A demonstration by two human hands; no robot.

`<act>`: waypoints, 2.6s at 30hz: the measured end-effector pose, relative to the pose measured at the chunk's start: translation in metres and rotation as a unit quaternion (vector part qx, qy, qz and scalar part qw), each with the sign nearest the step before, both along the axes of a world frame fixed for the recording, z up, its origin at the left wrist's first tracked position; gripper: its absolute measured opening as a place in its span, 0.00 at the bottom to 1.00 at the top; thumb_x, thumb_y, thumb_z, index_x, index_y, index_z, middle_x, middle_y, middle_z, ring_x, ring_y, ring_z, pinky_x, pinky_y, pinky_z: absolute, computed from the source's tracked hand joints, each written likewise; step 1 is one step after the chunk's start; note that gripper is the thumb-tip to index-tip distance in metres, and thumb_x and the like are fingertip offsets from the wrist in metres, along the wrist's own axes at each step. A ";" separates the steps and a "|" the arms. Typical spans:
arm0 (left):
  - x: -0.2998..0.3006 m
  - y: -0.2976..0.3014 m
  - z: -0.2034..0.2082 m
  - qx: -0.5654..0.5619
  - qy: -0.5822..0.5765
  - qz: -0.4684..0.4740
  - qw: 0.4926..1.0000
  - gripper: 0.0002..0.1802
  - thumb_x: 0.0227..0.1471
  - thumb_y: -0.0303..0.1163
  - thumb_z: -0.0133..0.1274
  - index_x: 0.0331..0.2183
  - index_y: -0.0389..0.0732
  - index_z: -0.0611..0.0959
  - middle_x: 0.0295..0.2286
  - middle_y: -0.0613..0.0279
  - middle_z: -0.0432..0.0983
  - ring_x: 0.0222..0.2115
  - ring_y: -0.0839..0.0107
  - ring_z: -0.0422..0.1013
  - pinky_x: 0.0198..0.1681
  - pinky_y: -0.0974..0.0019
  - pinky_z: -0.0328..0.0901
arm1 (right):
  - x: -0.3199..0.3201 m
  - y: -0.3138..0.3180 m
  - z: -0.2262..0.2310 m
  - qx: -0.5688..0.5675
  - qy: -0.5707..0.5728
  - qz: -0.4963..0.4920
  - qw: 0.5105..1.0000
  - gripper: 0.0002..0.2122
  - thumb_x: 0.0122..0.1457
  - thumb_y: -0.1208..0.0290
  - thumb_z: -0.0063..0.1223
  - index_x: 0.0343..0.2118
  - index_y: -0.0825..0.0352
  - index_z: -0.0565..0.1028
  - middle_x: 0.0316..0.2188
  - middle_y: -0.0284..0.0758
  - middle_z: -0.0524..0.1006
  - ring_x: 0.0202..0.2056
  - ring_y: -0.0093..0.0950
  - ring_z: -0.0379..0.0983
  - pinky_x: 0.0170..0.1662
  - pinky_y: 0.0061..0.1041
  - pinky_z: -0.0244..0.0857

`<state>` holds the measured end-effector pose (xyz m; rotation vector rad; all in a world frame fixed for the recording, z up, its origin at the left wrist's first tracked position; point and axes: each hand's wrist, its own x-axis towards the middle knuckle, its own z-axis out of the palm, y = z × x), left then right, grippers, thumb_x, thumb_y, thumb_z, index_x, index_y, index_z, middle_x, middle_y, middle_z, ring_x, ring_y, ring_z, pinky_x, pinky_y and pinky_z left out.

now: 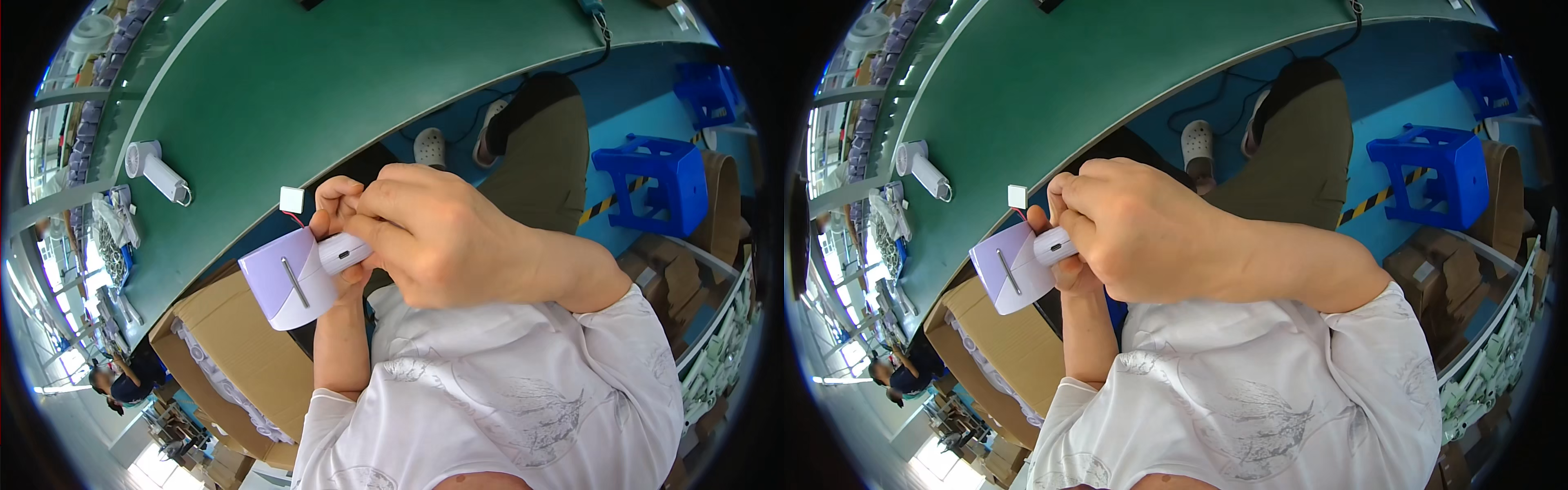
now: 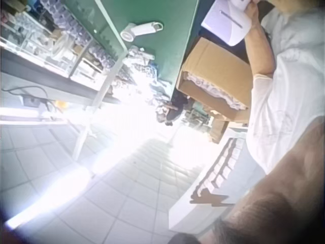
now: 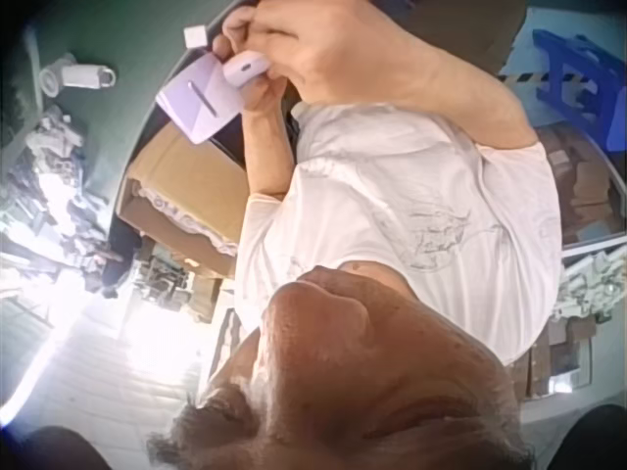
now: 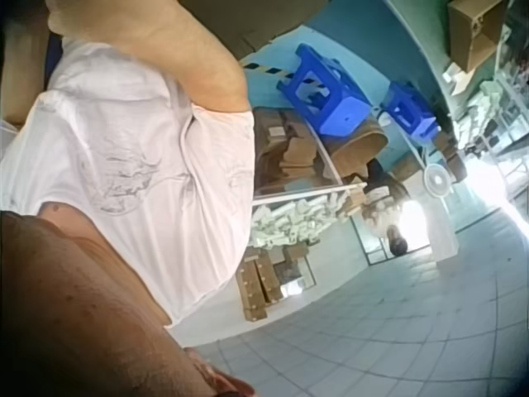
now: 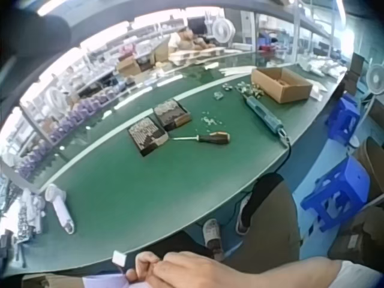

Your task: Assembling the internal motor, battery, and casing components of a portable handheld fan on an assembly line.

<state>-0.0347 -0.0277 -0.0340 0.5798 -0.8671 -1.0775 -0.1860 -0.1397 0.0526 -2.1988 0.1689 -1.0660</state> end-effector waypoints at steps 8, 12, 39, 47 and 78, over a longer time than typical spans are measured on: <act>-0.008 -0.001 0.002 0.022 0.008 0.031 0.999 0.38 0.44 0.48 0.76 0.57 0.70 0.80 0.58 0.57 0.62 0.54 0.67 0.66 0.52 0.68 0.69 | 0.003 0.003 -0.003 -0.056 -0.026 -0.026 0.998 0.20 0.36 0.81 0.60 0.37 0.83 0.79 0.32 0.44 0.77 0.29 0.36 0.73 0.32 0.32 0.70; 0.001 -0.002 0.003 0.021 0.023 -0.014 0.999 0.42 0.47 0.40 0.73 0.64 0.62 0.75 0.62 0.54 0.61 0.60 0.59 0.64 0.64 0.56 0.62 | 0.001 0.000 -0.006 -0.024 -0.012 -0.022 0.999 0.19 0.39 0.81 0.64 0.38 0.81 0.80 0.32 0.43 0.77 0.30 0.38 0.73 0.33 0.32 0.70; -0.038 -0.035 0.051 0.120 0.233 -0.118 0.958 0.56 0.48 0.23 0.69 0.69 0.36 0.51 0.42 0.38 0.80 0.40 0.44 0.82 0.47 0.43 0.78 | -0.017 -0.052 -0.041 0.673 -0.021 0.254 0.695 0.15 0.70 0.71 0.54 0.52 0.77 0.79 0.26 0.33 0.79 0.25 0.18 0.71 0.26 0.18 0.66; -0.025 -0.031 0.042 0.127 0.184 0.066 0.973 0.66 0.41 0.21 0.75 0.72 0.38 0.51 0.42 0.58 0.81 0.43 0.63 0.80 0.51 0.57 0.76 | -0.010 -0.028 0.020 0.148 0.018 -0.011 0.989 0.08 0.58 0.74 0.66 0.39 0.69 0.86 0.33 0.39 0.83 0.34 0.29 0.78 0.37 0.26 0.72; 0.001 -0.033 0.018 -0.120 0.001 0.087 0.989 0.34 0.43 0.50 0.75 0.51 0.49 0.84 0.37 0.64 0.80 0.47 0.62 0.71 0.61 0.48 0.66 | 0.000 0.004 0.007 -0.087 -0.032 -0.058 0.994 0.22 0.44 0.76 0.65 0.42 0.85 0.77 0.34 0.46 0.76 0.30 0.39 0.73 0.35 0.34 0.70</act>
